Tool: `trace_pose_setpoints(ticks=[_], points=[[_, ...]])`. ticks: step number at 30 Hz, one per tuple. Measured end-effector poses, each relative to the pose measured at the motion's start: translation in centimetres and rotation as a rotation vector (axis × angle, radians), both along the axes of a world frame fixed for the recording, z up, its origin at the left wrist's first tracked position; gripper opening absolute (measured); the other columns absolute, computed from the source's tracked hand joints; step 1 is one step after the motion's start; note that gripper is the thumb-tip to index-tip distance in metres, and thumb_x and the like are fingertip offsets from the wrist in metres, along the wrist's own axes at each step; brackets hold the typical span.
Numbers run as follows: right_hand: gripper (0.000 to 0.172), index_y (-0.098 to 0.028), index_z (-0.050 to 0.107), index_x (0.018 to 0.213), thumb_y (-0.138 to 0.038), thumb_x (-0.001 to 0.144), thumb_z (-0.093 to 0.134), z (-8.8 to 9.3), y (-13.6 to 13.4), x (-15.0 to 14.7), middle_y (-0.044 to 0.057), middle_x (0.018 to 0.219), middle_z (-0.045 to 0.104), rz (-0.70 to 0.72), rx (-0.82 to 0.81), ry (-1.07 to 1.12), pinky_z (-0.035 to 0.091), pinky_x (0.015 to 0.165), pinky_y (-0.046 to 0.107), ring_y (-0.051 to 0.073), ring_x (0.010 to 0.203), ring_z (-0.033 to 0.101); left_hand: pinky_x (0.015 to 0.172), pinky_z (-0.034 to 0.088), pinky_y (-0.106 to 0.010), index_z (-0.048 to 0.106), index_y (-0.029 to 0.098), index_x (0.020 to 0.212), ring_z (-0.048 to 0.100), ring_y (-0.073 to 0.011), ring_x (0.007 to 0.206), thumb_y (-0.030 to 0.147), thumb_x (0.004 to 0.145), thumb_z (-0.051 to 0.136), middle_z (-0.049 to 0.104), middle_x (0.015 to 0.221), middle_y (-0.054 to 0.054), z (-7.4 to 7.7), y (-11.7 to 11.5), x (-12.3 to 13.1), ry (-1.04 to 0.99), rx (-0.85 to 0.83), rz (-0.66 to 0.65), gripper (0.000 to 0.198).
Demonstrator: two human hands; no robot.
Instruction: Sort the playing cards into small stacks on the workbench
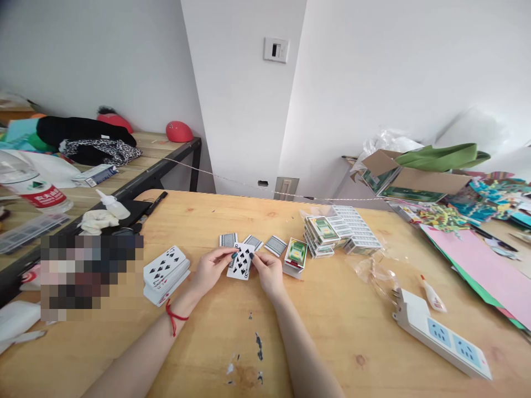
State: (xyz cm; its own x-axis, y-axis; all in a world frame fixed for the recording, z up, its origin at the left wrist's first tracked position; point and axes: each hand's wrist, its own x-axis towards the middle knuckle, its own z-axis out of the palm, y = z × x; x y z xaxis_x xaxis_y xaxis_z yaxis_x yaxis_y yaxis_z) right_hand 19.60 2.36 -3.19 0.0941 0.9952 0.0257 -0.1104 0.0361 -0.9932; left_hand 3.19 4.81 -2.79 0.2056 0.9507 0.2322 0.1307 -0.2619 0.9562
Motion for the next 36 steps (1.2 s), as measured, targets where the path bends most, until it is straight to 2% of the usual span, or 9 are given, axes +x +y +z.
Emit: trace_pose_setpoints(ticks=[8,16,22,27,32,36], points=[[0.035,-0.016,0.068,0.088,-0.045,0.071,0.057,-0.1,0.1,0.1,0.005,0.075,0.066,0.061,0.015,-0.045,0.044,0.063,0.03,0.019,0.068,0.057,0.089,0.042,-0.033,0.065,0.021,0.099,0.057,-0.019,0.099,0.025,0.075,0.054,0.064,0.107,-0.004,0.2,0.5,-0.4,0.043,-0.03,-0.042,0.027],[0.033,-0.018,0.068,0.09,-0.044,0.074,0.054,-0.5,-0.1,0.0,0.006,0.081,0.067,0.05,0.075,-0.115,0.045,0.072,0.034,0.022,0.077,0.058,0.088,0.042,-0.033,0.063,0.022,0.104,0.056,-0.0204,0.099,0.027,0.076,0.052,0.063,0.108,-0.005,0.6,0.4,-0.3,0.093,-0.036,-0.066,0.03],[0.029,-0.019,0.068,0.091,-0.039,0.075,0.054,-0.3,-0.3,0.0,0.006,0.081,0.067,0.029,0.089,-0.137,0.045,0.066,0.031,0.02,0.072,0.057,0.081,0.044,-0.031,0.065,0.023,0.099,0.057,-0.0206,0.092,0.026,0.075,0.052,0.064,0.103,-0.005,1.1,0.2,-0.3,0.155,-0.044,-0.089,0.027],[0.028,-0.02,0.068,0.089,-0.038,0.075,0.054,-0.4,-0.4,-0.1,0.005,0.08,0.067,0.003,0.08,-0.159,0.045,0.066,0.031,0.021,0.072,0.057,0.07,0.046,-0.028,0.066,0.022,0.094,0.059,-0.0201,0.082,0.027,0.073,0.054,0.066,0.095,-0.006,1.1,0.2,0.0,0.116,-0.091,-0.103,0.025],[0.026,-0.02,0.069,0.087,-0.037,0.073,0.055,-0.7,-0.4,-0.1,0.006,0.078,0.066,-0.019,0.078,-0.164,0.046,0.065,0.031,0.021,0.072,0.058,0.052,0.044,-0.023,0.067,0.019,0.084,0.055,-0.0146,0.057,0.032,0.074,0.053,0.065,0.069,-0.003,0.7,0.2,0.0,0.11,-0.129,-0.141,0.021],[0.023,-0.019,0.068,0.083,-0.036,0.073,0.056,-0.6,-0.4,-0.2,0.005,0.078,0.066,-0.034,0.086,-0.151,0.045,0.066,0.031,0.021,0.073,0.058,0.052,0.045,-0.023,0.065,0.018,0.071,0.056,-0.014,0.054,0.035,0.073,0.054,0.062,0.061,-0.002,0.6,0.3,-0.1,0.074,-0.174,-0.194,0.021]])
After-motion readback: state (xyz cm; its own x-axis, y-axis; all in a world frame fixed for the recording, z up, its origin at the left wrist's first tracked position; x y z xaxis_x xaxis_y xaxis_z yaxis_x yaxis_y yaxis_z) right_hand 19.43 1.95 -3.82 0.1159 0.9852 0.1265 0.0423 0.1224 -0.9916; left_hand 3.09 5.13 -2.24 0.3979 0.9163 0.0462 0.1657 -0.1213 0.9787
